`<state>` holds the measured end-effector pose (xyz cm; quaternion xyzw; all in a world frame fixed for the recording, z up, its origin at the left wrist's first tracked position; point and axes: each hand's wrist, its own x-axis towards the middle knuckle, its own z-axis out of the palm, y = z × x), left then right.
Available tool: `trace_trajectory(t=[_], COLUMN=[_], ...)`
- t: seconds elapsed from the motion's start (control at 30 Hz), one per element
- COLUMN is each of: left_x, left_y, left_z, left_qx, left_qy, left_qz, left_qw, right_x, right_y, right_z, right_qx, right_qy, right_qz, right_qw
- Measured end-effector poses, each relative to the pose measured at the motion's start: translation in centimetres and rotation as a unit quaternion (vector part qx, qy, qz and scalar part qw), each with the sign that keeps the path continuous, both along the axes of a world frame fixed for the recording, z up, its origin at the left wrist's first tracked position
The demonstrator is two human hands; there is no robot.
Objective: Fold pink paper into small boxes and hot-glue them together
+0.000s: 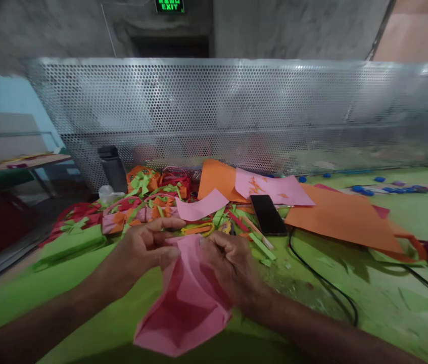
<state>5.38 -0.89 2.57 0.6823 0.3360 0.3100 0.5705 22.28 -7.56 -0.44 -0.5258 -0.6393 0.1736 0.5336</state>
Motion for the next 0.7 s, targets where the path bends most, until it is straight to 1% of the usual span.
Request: trace_trajectory(t=[0.1,0.2,0.23,0.33,0.37,0.43,0.5,0.6,0.7], left_x=[-0.2,-0.2,-0.1,0.0,0.0,0.0,-0.1,-0.5,-0.7], left_y=[0.5,0.9,1.0,1.2,1.2,1.4,1.5,1.6,1.6], left_z=[0.1,0.4,0.5,0.7,0.8,1.0,1.2,1.6,1.9], left_qx=[-0.042,-0.057,-0.055,-0.012,-0.006,-0.001,0.021,0.083,0.122], left_qy=[-0.014,0.011,0.021,0.070,0.085,0.111,0.140,0.178,0.192], left_qz=[-0.009,-0.037,-0.054,-0.121,-0.134,-0.155,-0.171,-0.193,-0.220], left_qw=[0.999,0.998,0.997,0.990,0.987,0.982,0.975,0.961,0.948], right_x=[0.1,0.3,0.4,0.7,0.8,0.9,0.8,0.5,0.2], right_y=[0.3,0.6,0.7,1.0,1.1,1.2,1.3,1.4,1.5], right_z=[0.0,0.1,0.1,0.4,0.5,0.8,1.1,1.5,1.8], right_qx=[-0.037,-0.073,-0.088,-0.130,-0.136,-0.136,-0.126,-0.107,-0.080], right_qy=[0.010,0.008,0.004,-0.021,-0.036,-0.071,-0.098,-0.109,-0.117], right_qz=[0.024,0.080,0.099,0.146,0.161,0.196,0.216,0.221,0.221], right_qw=[0.999,0.994,0.991,0.981,0.977,0.969,0.963,0.963,0.965])
